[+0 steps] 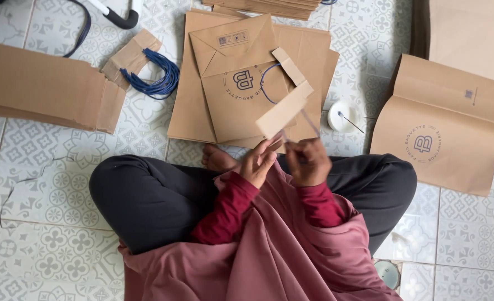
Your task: The person sits on the floor and assembles flat paper bags by inserting blue string handles through slots and securing them with cardboard pieces. They then fold the bags into shape and stack them.
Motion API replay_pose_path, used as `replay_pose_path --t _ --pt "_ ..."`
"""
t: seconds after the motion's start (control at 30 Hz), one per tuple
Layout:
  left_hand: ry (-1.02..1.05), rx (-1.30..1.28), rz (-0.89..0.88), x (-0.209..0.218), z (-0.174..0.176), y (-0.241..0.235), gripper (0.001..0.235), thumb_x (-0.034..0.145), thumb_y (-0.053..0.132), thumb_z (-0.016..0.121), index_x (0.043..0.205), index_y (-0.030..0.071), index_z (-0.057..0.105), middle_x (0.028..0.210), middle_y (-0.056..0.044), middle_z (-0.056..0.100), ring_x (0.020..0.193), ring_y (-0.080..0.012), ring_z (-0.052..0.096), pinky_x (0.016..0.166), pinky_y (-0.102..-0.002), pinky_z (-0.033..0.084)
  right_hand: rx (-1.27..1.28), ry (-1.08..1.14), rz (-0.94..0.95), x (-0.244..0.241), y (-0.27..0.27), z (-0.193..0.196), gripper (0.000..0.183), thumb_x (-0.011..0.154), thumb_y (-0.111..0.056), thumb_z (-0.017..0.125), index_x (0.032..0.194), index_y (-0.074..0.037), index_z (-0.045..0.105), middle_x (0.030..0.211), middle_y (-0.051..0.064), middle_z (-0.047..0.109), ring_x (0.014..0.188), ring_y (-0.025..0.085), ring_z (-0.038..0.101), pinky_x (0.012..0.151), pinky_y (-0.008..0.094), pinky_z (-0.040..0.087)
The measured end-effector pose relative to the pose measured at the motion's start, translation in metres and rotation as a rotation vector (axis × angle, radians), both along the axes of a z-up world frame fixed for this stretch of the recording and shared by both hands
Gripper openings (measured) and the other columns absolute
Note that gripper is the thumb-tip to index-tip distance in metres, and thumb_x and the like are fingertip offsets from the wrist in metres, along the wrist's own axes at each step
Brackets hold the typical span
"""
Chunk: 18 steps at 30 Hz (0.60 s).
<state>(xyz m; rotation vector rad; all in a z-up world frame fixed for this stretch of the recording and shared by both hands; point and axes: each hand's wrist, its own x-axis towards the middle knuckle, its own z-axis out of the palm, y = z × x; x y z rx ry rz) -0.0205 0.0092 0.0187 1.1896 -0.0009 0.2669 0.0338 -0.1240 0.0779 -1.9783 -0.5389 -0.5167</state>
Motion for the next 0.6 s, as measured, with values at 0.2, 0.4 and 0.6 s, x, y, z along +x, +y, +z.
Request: replay_pose_path --t 0.2,0.4,0.6 --pt "0.301 -0.199 0.312 0.000 0.039 -0.013 0.033 0.104 0.032 0.059 0.116 0.005 0.074 0.120 -0.019 0.073 0.116 -0.0289 0.067 0.105 -0.043 0.051 -0.062 -0.076 0.110 -0.020 0.037 0.003 0.009 0.085 -0.011 0.082 0.092 -0.015 0.082 0.080 0.003 0.065 0.068 0.023 0.068 0.066 0.034 0.057" --pt "0.293 -0.310 0.192 -0.004 0.030 0.028 0.034 0.101 0.031 0.063 0.109 0.000 0.074 0.108 -0.023 0.073 0.092 -0.0339 0.076 0.085 -0.051 0.064 -0.010 -0.059 -0.065 0.010 0.014 0.014 0.025 0.101 -0.014 0.070 0.125 -0.006 0.069 0.108 0.014 0.070 0.097 0.036 0.070 0.085 0.049 0.057" --pt "0.224 -0.112 0.122 -0.001 0.012 0.030 0.028 0.103 0.025 0.065 0.110 0.000 0.076 0.103 -0.020 0.075 0.086 -0.0253 0.075 0.084 -0.045 0.064 0.061 0.091 -0.075 0.016 0.011 -0.020 0.010 0.092 -0.016 0.085 0.099 -0.010 0.082 0.067 0.002 0.070 0.062 0.018 0.069 0.066 0.032 0.056"
